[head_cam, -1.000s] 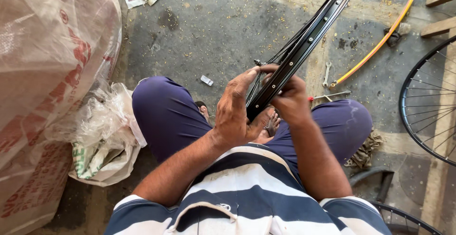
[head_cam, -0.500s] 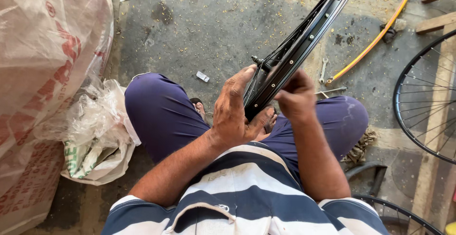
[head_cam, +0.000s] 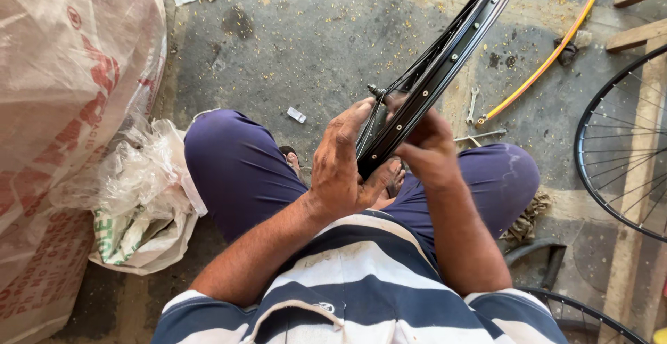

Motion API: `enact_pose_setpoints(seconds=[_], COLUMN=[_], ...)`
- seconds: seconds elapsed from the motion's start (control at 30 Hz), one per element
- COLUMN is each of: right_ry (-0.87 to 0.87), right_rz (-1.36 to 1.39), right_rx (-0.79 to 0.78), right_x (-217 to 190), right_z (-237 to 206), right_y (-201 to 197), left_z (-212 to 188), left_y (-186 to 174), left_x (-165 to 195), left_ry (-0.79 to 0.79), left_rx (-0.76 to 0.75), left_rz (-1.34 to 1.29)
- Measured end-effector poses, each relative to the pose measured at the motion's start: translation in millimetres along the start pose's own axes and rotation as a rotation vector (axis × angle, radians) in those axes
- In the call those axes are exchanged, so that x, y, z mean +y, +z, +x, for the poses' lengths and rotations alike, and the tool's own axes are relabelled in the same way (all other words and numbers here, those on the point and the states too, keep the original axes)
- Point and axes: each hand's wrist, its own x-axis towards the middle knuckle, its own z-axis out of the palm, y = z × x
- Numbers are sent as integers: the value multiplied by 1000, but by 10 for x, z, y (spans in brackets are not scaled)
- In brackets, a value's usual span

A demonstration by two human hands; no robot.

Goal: The person sits on the floor holding a bicycle wheel across their lap and works on the hub and spokes by hand, turning the wheel and manipulating the spoke and hub area with their fingers. They rotate the wheel repeatedly to reach different points around the rim while continuing to work on it.

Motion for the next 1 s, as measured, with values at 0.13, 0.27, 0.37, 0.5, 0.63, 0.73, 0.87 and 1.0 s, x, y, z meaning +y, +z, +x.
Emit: enact_pose_setpoints(seconds=[0.13,0.27,0.37,0.5,0.63,0.73,0.87,1.0], right_ry=[-138,21,-19,-188,-237,-248,-163,-354], right_rz=[213,-358,244,324,261,193,121,53], right_rx=[-58,133,-52,-150,-160,-152,-46,184], right_x=[34,91,102,147,270,339,328,280], right_z=[-1,-47,-86,-70,-82,-101,-86,-59], right_y=[-8,-33,-121,-281,-334,-293,-243,-304], left_z=[-16,-15,-11,-13,133,493,949,807], left_y=[6,29,17,13,-1,50,156,51], left_x=[2,-14,-35,-9,19,-29,-21,81], left_ry=[-10,5,-4,-13,-17,26,-59,-25], left_rx=[4,-6,-12,-13,-44,-131,-315,-256], left_rz=[-5,-1,10,1,-30,-33,28,15])
